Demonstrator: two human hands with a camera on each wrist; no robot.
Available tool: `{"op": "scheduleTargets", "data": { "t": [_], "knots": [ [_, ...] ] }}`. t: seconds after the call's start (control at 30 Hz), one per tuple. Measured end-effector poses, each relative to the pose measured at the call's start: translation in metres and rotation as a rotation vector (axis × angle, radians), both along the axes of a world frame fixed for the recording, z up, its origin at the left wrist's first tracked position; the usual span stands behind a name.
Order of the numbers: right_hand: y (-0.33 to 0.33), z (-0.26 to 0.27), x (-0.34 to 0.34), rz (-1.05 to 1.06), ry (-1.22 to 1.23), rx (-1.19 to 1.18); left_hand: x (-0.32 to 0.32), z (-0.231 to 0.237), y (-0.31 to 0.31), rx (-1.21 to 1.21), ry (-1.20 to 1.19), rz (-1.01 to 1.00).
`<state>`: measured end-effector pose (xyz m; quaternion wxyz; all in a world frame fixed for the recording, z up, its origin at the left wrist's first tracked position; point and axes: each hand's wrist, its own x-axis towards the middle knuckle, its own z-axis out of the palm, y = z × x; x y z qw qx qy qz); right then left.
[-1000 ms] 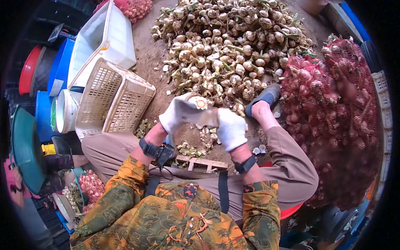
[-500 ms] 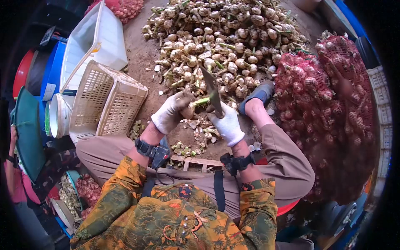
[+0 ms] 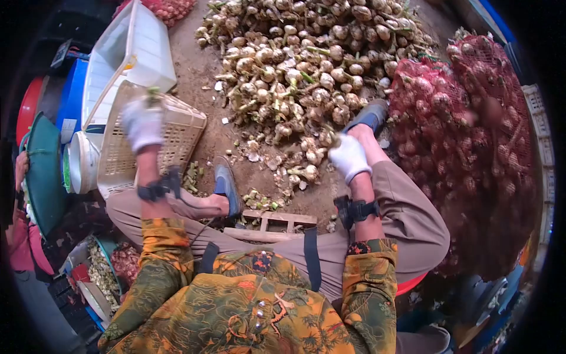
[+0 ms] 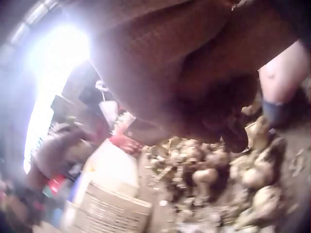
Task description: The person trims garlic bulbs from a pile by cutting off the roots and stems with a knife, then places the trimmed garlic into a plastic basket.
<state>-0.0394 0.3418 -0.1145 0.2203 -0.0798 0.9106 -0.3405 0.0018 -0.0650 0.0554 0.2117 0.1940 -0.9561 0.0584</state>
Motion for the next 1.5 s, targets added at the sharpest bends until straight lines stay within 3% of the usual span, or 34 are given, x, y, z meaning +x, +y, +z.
{"op": "scheduleTargets", "data": {
  "t": [0.03, 0.07, 0.1, 0.17, 0.23, 0.3, 0.33, 0.4, 0.43, 0.5, 0.53, 0.57, 0.63, 0.67, 0.7, 0.77, 0.8, 0.87, 0.9, 0.97, 1.0, 1.1, 1.17, 1.23, 1.27, 1.4, 1.5],
  "knots": [
    [0.002, 0.012, -0.005, -0.108, 0.149, -0.127, 0.005, 0.016, 0.002, -0.15, 0.196, 0.169],
    [-0.004, 0.066, -0.008, -0.209, 0.081, -0.263, 0.005, 0.005, -0.008, -0.124, 0.217, 0.189],
    [0.0, 0.071, -0.012, -0.31, 0.029, -0.514, 0.005, -0.015, -0.017, -0.099, 0.235, 0.212],
    [-0.003, 0.108, -0.011, -0.464, 0.041, -0.668, -0.012, -0.07, 0.03, 0.783, 0.238, -0.054],
    [-0.001, 0.121, -0.007, -0.497, 0.05, -0.711, -0.037, -0.133, 0.088, 0.885, -0.322, -0.291],
    [0.005, 0.12, -0.004, -0.531, 0.042, -0.753, -0.053, -0.174, 0.171, 0.82, -0.762, -0.332],
    [0.007, 0.12, -0.003, -0.527, 0.026, -0.702, -0.055, -0.194, 0.206, 0.903, -0.798, -0.234],
    [0.014, 0.111, -0.004, -0.492, 0.068, -0.589, -0.07, -0.252, 0.255, 0.85, -0.885, -0.247],
    [0.016, 0.107, -0.004, -0.499, 0.035, -0.619, -0.072, -0.269, 0.274, 0.912, -0.834, -0.169],
    [0.017, 0.102, -0.006, -0.528, 0.011, -0.579, -0.077, -0.275, 0.29, 0.841, -0.858, -0.257],
    [0.018, 0.104, -0.007, -0.533, -0.034, -0.571, -0.081, -0.278, 0.295, 0.897, -0.809, -0.045],
    [0.018, 0.102, -0.01, -0.534, -0.033, -0.572, -0.085, -0.3, 0.289, 0.946, -0.797, -0.026],
    [0.019, 0.096, -0.009, -0.536, -0.043, -0.578, -0.093, -0.294, 0.256, 0.734, -1.048, -0.465],
    [0.021, 0.088, -0.009, -0.543, -0.071, -0.596, -0.087, -0.303, 0.239, 1.15, -0.955, -0.152],
    [0.022, 0.075, -0.01, -0.489, -0.01, -0.566, -0.079, -0.285, 0.227, 1.817, -0.86, 0.065],
    [0.024, 0.043, -0.01, -0.328, 0.09, -0.29, -0.062, -0.239, 0.203, 2.374, -0.742, -0.151],
    [0.018, 0.043, -0.009, -0.244, 0.135, -0.145, -0.055, -0.204, 0.198, 2.4, -0.681, -0.281],
    [-0.001, 0.047, 0.001, -0.134, 0.226, -0.013, -0.043, -0.174, 0.191, 2.435, -0.531, -0.498],
    [-0.01, 0.052, 0.004, -0.06, 0.228, 0.076, -0.037, -0.144, 0.189, 2.411, -0.543, -0.461],
    [-0.026, 0.065, 0.012, 0.048, 0.326, 0.059, -0.031, -0.116, 0.181, 2.254, -0.569, -0.586],
    [-0.032, 0.071, 0.017, 0.073, 0.404, 0.009, -0.033, -0.115, 0.169, 2.028, -0.697, -0.695],
    [-0.045, 0.079, 0.03, 0.141, 0.573, -0.123, -0.013, -0.128, 0.154, 1.396, -0.242, -0.875],
    [-0.055, 0.089, 0.037, 0.185, 0.497, -0.037, -0.011, -0.127, 0.144, 1.411, -0.242, -0.881],
    [-0.061, 0.095, 0.042, 0.203, 0.541, -0.063, -0.008, -0.084, 0.146, 1.428, -0.309, -0.692],
    [-0.063, 0.096, 0.044, 0.216, 0.549, -0.045, -0.01, -0.083, 0.139, 1.141, -0.271, -0.815],
    [-0.068, 0.098, 0.049, 0.229, 0.577, -0.066, 0.002, -0.096, 0.138, 1.333, -0.239, -0.775],
    [-0.067, 0.094, 0.05, 0.248, 0.587, -0.104, 0.01, -0.077, 0.14, 1.151, -0.288, -0.822]
  ]
}}
